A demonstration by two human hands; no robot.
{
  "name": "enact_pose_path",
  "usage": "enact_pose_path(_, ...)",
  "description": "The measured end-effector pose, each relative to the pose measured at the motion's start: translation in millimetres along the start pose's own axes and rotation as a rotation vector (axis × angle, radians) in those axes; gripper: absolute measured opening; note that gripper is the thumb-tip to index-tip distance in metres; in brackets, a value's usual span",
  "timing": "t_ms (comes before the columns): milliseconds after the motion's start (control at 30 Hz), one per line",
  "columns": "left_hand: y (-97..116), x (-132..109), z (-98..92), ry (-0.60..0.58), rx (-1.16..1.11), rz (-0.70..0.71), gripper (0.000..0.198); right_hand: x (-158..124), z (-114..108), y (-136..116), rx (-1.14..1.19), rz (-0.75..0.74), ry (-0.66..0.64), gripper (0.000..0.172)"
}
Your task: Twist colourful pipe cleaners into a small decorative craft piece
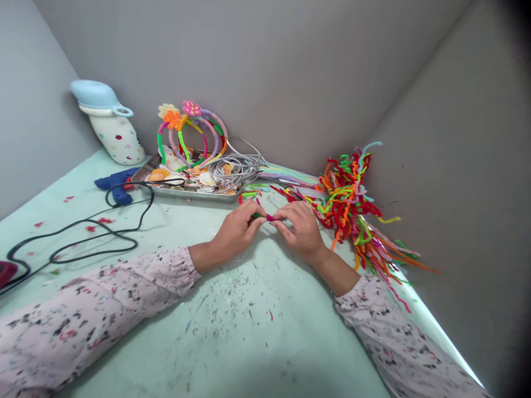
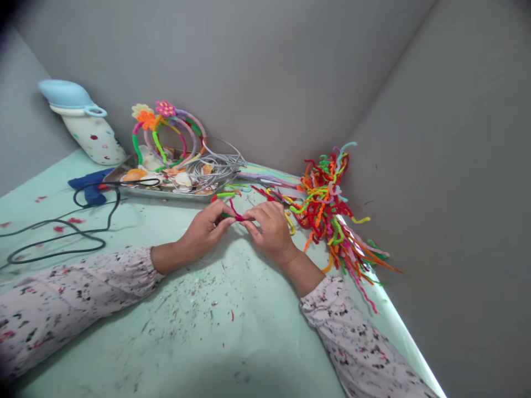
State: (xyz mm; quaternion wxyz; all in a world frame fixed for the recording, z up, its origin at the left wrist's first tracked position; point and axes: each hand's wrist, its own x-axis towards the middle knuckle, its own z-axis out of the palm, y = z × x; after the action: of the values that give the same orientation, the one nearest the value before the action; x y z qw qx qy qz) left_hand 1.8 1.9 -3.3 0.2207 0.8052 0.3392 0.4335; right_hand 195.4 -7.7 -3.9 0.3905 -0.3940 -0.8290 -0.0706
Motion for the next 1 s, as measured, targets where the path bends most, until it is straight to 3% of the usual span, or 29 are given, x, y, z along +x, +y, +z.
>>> enact_pose_path(167,0.8,0.1,0.1,-0.008,0.01,0.011,0.007,-0.5,0.2,0.3,0.009,0.023,-0.061,0.011)
enact_pose_path(467,1.1,1.1,-0.5,0.011,-0.014,0.006,0.006,0.2,-2.6,-3.3,0.217,0.138,-0.046,0.005)
enact_pose_path(1000,6.2,1.3,-1.5,-0.004,-0.015,0.002,0.007,0.7,-4.3,-4.7,0.391,0.254,-0.126,0.015)
